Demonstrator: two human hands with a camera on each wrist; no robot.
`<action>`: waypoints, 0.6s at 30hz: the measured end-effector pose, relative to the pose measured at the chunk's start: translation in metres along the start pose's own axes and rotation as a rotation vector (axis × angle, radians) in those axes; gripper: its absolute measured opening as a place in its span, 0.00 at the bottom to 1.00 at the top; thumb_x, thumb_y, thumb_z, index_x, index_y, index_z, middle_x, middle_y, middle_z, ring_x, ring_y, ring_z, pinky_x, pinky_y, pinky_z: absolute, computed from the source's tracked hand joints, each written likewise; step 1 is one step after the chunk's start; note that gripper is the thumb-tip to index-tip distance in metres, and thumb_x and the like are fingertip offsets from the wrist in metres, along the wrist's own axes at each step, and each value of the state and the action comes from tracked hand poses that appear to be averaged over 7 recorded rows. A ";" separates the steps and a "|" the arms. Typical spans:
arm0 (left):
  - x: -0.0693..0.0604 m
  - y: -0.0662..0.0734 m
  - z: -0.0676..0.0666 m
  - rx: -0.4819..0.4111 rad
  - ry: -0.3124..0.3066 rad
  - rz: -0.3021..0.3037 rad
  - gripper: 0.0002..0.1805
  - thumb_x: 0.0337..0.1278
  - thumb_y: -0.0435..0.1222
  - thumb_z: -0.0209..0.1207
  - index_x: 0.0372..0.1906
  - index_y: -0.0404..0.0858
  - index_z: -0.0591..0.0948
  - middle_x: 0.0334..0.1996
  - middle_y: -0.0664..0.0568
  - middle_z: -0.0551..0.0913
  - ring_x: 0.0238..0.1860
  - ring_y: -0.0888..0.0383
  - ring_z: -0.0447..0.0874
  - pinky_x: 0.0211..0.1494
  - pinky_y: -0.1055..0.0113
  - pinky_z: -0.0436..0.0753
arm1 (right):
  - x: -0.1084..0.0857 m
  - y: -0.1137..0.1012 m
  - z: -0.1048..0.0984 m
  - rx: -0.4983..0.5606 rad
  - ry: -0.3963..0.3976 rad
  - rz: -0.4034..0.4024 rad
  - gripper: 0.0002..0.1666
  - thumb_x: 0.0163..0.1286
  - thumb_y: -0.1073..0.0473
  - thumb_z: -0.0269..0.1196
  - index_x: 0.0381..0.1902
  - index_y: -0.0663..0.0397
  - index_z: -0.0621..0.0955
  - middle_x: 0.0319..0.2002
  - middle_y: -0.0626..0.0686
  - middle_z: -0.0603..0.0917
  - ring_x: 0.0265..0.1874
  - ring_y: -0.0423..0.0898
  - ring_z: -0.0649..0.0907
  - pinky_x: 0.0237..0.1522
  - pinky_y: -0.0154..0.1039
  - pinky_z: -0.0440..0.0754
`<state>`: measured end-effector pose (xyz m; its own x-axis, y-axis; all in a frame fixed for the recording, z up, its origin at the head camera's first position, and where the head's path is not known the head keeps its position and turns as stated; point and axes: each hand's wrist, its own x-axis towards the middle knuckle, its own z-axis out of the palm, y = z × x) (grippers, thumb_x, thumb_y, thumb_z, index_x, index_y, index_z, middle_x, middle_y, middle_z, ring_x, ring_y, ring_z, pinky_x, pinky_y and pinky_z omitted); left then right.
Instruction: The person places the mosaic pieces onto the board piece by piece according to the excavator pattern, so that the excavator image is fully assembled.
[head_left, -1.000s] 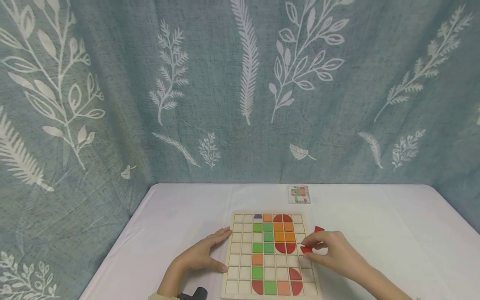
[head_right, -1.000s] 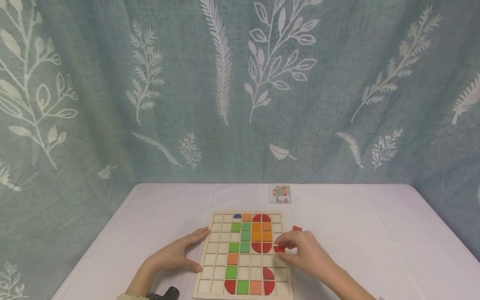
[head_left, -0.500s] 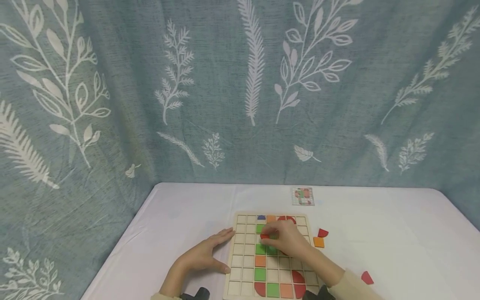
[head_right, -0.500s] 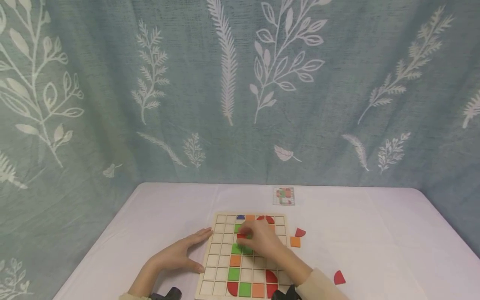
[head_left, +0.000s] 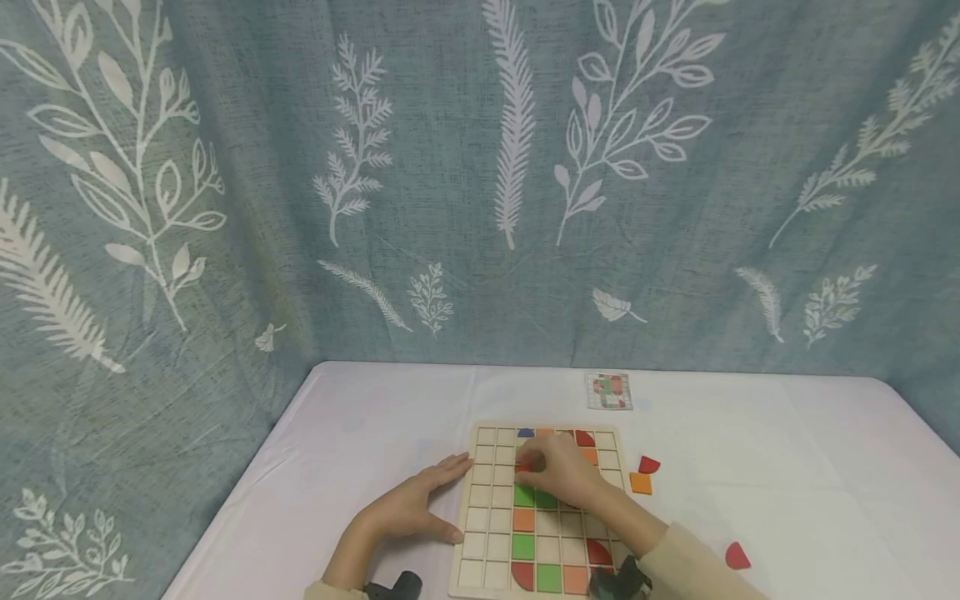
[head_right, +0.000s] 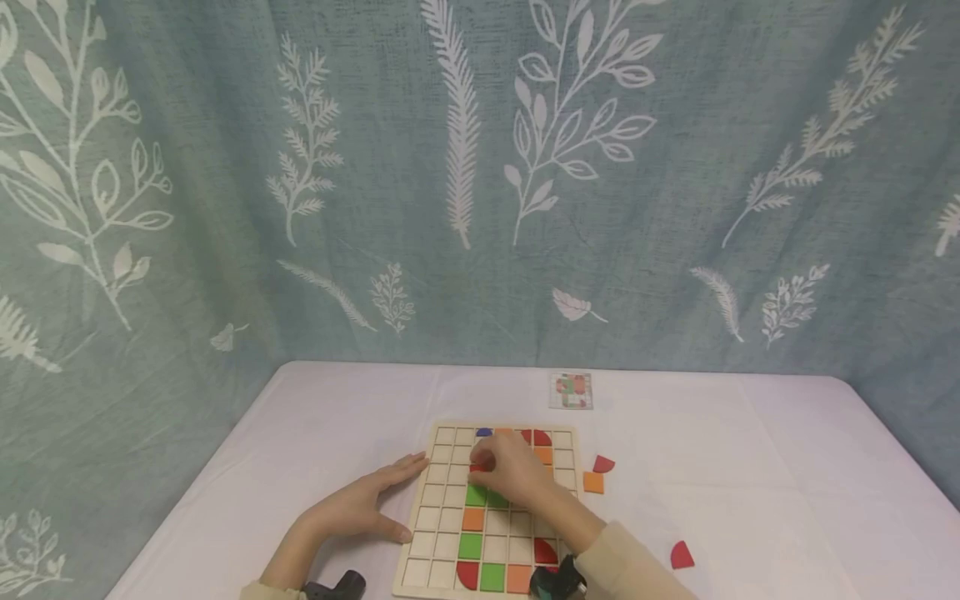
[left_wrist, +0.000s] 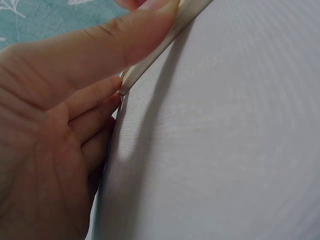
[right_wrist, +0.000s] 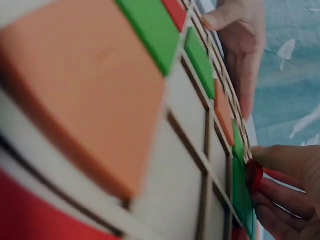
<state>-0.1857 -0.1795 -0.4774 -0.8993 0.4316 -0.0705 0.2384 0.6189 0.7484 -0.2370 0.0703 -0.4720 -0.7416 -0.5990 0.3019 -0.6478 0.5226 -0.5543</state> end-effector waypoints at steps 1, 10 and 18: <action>0.000 0.000 0.000 -0.001 0.001 0.000 0.53 0.26 0.45 0.73 0.68 0.40 0.63 0.70 0.48 0.57 0.71 0.42 0.48 0.68 0.39 0.49 | 0.000 0.000 0.001 -0.006 0.004 0.006 0.06 0.54 0.60 0.69 0.31 0.53 0.83 0.31 0.48 0.86 0.33 0.42 0.84 0.35 0.34 0.81; 0.003 -0.001 0.001 -0.005 0.010 0.001 0.53 0.26 0.46 0.73 0.67 0.41 0.64 0.70 0.48 0.57 0.71 0.42 0.48 0.68 0.39 0.49 | -0.002 -0.003 0.000 -0.033 0.004 0.028 0.12 0.53 0.59 0.70 0.35 0.57 0.83 0.32 0.50 0.86 0.34 0.44 0.84 0.37 0.36 0.82; 0.002 0.000 0.000 -0.013 -0.004 -0.010 0.53 0.26 0.46 0.73 0.68 0.42 0.63 0.71 0.48 0.56 0.71 0.42 0.47 0.68 0.39 0.49 | -0.004 0.000 -0.003 -0.065 -0.031 -0.028 0.10 0.54 0.64 0.68 0.36 0.56 0.83 0.33 0.49 0.85 0.37 0.44 0.83 0.39 0.37 0.82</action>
<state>-0.1876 -0.1787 -0.4776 -0.9003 0.4277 -0.0807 0.2242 0.6146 0.7563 -0.2345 0.0742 -0.4703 -0.7180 -0.6318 0.2920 -0.6789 0.5434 -0.4937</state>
